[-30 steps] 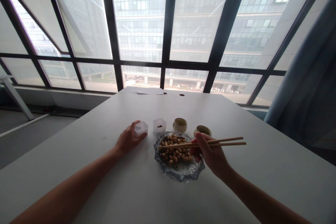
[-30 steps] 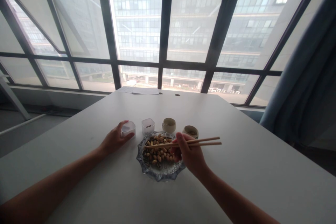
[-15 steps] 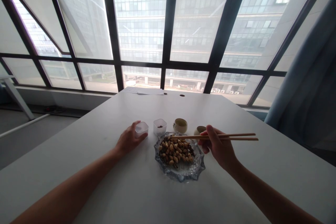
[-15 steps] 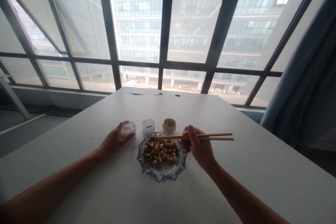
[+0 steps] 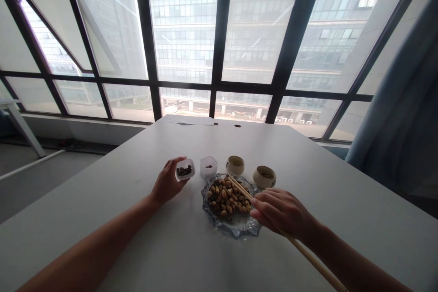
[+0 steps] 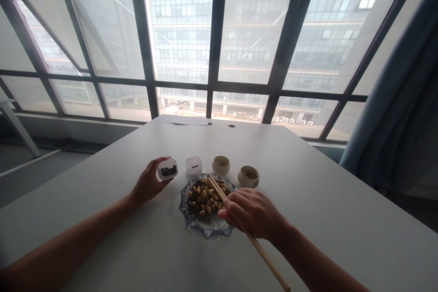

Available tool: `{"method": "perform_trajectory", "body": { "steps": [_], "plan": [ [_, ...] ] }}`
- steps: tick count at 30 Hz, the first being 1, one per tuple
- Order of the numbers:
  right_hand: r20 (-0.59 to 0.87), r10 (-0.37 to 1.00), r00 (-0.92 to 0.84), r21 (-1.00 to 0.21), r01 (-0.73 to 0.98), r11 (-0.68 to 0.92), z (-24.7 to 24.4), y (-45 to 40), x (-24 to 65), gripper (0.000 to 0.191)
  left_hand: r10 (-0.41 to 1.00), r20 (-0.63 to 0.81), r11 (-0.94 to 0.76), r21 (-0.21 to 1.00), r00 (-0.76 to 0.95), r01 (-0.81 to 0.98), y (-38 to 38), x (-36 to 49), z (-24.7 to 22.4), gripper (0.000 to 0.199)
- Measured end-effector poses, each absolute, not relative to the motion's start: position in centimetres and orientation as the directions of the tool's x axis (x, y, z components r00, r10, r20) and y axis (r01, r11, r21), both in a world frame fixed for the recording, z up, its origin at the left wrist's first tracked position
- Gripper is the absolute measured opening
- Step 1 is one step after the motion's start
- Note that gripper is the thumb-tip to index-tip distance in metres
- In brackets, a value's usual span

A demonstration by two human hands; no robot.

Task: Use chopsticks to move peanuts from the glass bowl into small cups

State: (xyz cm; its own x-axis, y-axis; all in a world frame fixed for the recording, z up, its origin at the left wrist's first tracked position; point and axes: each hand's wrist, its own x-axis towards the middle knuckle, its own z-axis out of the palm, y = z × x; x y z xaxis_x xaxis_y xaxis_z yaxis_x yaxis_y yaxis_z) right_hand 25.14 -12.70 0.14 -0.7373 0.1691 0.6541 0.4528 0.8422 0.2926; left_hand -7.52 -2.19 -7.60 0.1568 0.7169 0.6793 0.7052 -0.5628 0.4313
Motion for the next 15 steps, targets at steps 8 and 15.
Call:
{"method": "perform_trajectory", "body": {
  "steps": [8, 15],
  "plan": [
    [0.657, 0.179, -0.733, 0.277, 0.455, 0.847, 0.01, -12.35, 25.53, 0.02, 0.707, 0.687, -0.564, 0.408, 0.165, 0.718, -2.23, -7.57, -7.66, 0.056],
    [0.772, 0.384, -0.506, -0.07, 0.533, 0.843, -0.15, -12.83, 24.83, 0.024, 0.704, 0.686, -0.575, 0.4, 0.183, 0.714, -2.48, -7.21, -7.45, 0.056]
  ]
}}
